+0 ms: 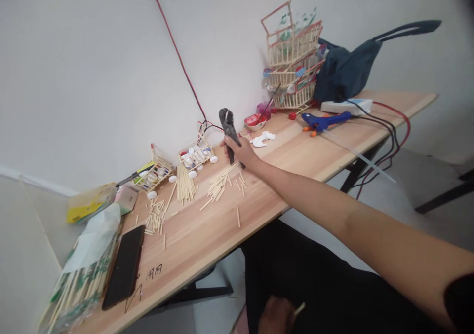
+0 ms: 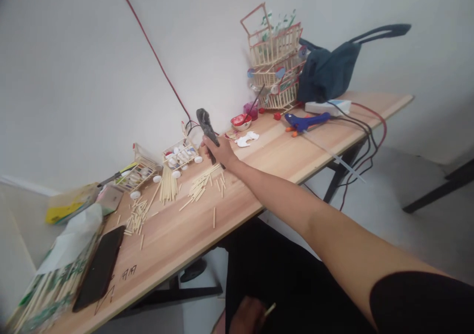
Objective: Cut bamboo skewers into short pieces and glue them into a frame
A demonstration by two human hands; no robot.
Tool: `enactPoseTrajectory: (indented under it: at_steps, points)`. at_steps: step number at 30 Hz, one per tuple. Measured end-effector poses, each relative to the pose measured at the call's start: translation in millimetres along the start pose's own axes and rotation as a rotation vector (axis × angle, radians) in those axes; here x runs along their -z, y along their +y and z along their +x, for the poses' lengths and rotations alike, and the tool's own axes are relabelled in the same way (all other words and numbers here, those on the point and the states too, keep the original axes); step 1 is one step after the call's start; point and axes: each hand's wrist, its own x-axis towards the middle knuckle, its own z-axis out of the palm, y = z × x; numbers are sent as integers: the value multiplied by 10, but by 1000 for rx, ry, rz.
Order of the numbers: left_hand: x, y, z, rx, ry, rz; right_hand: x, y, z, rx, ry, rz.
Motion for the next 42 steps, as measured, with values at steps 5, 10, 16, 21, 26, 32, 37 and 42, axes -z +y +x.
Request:
enactPoseTrajectory:
  at_steps: [5, 10, 16, 21, 26, 32, 37, 42]
  points:
    - [179, 198, -20, 150, -45, -48, -6, 62, -31, 31, -38, -144]
    - [595, 324, -157, 27, -39, 7, -1, 95, -15, 47, -44, -191]
    - [543, 144, -160, -112, -98, 143, 3, 71, 4, 37, -25, -188]
    - [554, 127, -118, -299, -128, 244, 7, 57, 4, 36, -30, -178]
    - [556, 122, -135, -329, 29, 348, 14, 60, 14, 25, -14, -206]
    - [633, -44, -208, -77, 479, 129, 11, 44, 33, 8, 6, -200]
    - [1029, 192, -405, -53, 683, 122, 23, 22, 50, -26, 52, -187]
    - [1599, 545, -332, -69, 774, 266, 32, 42, 80, -65, 67, -128]
